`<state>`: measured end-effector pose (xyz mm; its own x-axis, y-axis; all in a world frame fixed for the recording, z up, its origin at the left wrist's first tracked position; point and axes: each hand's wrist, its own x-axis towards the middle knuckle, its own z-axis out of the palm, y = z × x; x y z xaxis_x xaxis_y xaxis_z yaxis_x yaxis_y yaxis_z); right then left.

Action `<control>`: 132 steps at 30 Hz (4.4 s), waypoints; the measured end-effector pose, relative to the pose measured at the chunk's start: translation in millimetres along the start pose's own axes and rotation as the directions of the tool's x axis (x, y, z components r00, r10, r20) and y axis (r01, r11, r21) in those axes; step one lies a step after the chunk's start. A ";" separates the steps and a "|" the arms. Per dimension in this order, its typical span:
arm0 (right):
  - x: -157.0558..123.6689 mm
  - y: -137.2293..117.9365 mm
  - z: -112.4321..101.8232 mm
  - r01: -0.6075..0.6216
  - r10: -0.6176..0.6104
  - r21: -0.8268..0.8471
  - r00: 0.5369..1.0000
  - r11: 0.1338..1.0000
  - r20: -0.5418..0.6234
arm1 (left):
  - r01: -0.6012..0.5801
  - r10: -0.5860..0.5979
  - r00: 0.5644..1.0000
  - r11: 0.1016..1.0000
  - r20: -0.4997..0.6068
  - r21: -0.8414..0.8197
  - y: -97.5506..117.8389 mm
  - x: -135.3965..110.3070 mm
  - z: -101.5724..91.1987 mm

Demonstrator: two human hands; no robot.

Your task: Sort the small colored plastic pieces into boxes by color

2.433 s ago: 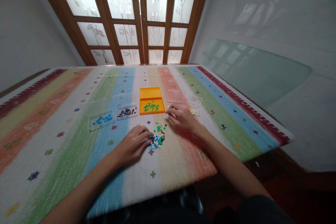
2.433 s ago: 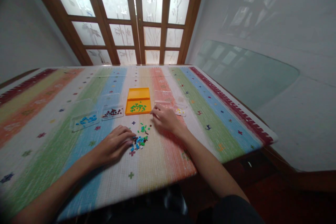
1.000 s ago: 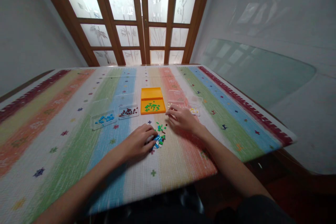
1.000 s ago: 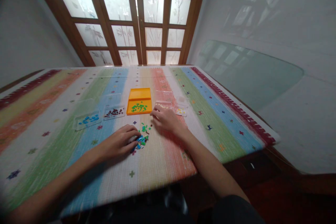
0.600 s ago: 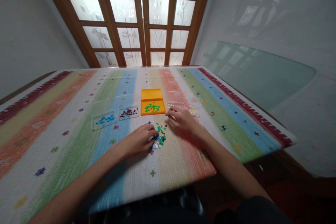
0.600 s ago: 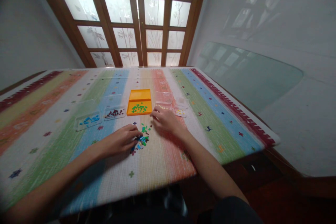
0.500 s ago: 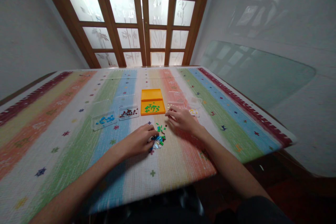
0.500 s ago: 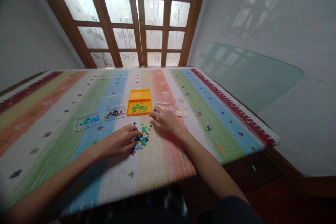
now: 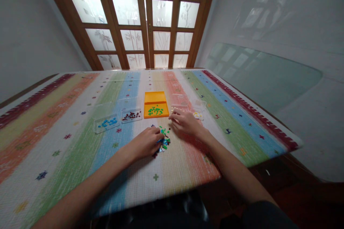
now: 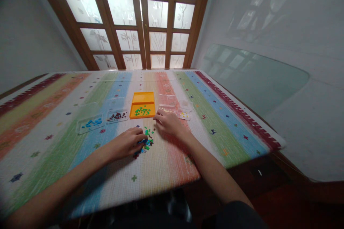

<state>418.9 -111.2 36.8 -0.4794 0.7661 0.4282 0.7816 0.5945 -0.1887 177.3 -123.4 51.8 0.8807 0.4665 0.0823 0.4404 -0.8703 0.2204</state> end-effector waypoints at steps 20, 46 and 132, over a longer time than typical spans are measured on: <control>0.4 -3.3 -3.2 -0.014 0.014 -0.001 0.999 1.000 0.034 | 0.013 -0.013 1.000 1.000 -0.023 0.009 0.7 5.8 13.2; -0.3 -0.8 -3.3 0.008 -0.008 0.008 1.000 1.000 0.029 | 0.139 -0.270 0.940 0.862 -0.210 -0.487 -16.0 -12.4 -2.8; -0.5 -2.4 -3.9 0.031 -0.031 -0.001 0.992 1.000 0.123 | 0.160 -0.243 0.935 0.939 -0.257 -0.305 -22.9 -24.1 -34.3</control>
<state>418.8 -113.9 40.5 -0.5485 0.7717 0.3219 0.7668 0.6178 -0.1743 140.0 -109.3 78.0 0.6718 0.6886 0.2730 0.5015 -0.6940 0.5166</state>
